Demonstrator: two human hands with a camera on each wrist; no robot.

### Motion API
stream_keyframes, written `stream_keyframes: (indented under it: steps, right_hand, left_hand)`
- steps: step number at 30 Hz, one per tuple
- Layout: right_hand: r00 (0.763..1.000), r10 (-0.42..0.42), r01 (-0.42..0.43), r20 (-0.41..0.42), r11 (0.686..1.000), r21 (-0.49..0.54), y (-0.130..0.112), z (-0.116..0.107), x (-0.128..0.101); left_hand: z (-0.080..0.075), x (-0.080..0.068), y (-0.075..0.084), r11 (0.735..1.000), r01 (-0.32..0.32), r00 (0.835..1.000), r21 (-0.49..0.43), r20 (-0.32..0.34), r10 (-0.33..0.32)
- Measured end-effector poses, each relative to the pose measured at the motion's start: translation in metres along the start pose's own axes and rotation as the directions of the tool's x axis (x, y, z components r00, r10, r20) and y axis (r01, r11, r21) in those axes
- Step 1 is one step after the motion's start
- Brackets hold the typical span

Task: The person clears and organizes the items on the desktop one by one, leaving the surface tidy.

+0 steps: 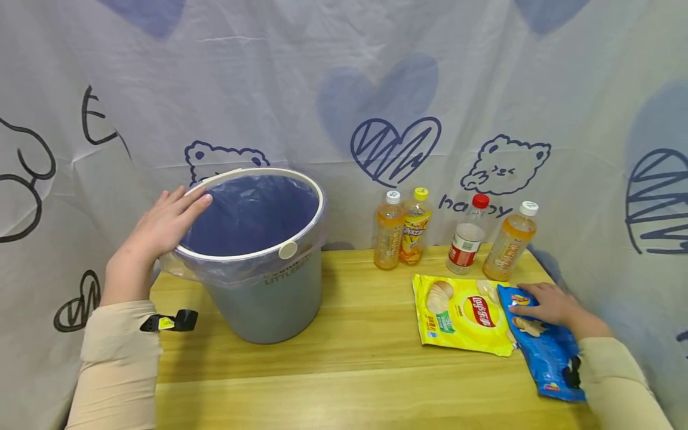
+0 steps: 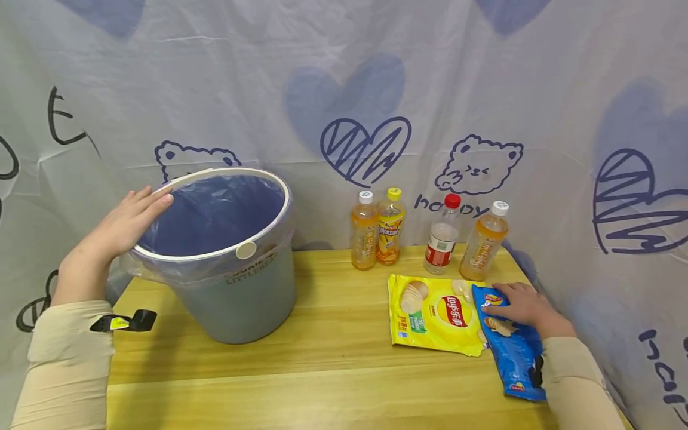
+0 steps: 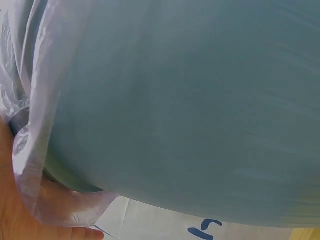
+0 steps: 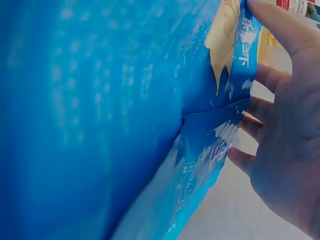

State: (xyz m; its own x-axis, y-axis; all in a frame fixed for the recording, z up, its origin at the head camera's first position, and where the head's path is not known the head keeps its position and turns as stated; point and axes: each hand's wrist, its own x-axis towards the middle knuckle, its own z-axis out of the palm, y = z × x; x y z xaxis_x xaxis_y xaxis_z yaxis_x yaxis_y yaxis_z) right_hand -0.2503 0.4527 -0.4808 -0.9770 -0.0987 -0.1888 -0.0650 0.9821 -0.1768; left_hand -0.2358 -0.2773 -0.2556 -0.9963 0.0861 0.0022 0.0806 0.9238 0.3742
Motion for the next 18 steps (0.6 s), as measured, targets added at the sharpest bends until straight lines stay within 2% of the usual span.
stream_keyframes:
  steps: [7,18]
  right_hand:
    - [1.000,0.025,-0.025,-0.009,1.000,-0.017,-0.0041,0.0023,-0.0017]
    - [0.987,-0.002,-0.010,-0.163,0.997,-0.074,-0.0035,0.0070,-0.0050]
  left_hand:
    - [0.0005,-0.0001,-0.0004,1.000,0.004,1.000,0.002,-0.005,-0.004]
    - [0.0005,-0.0001,-0.0011,1.000,0.000,1.000,-0.004,-0.006,0.000]
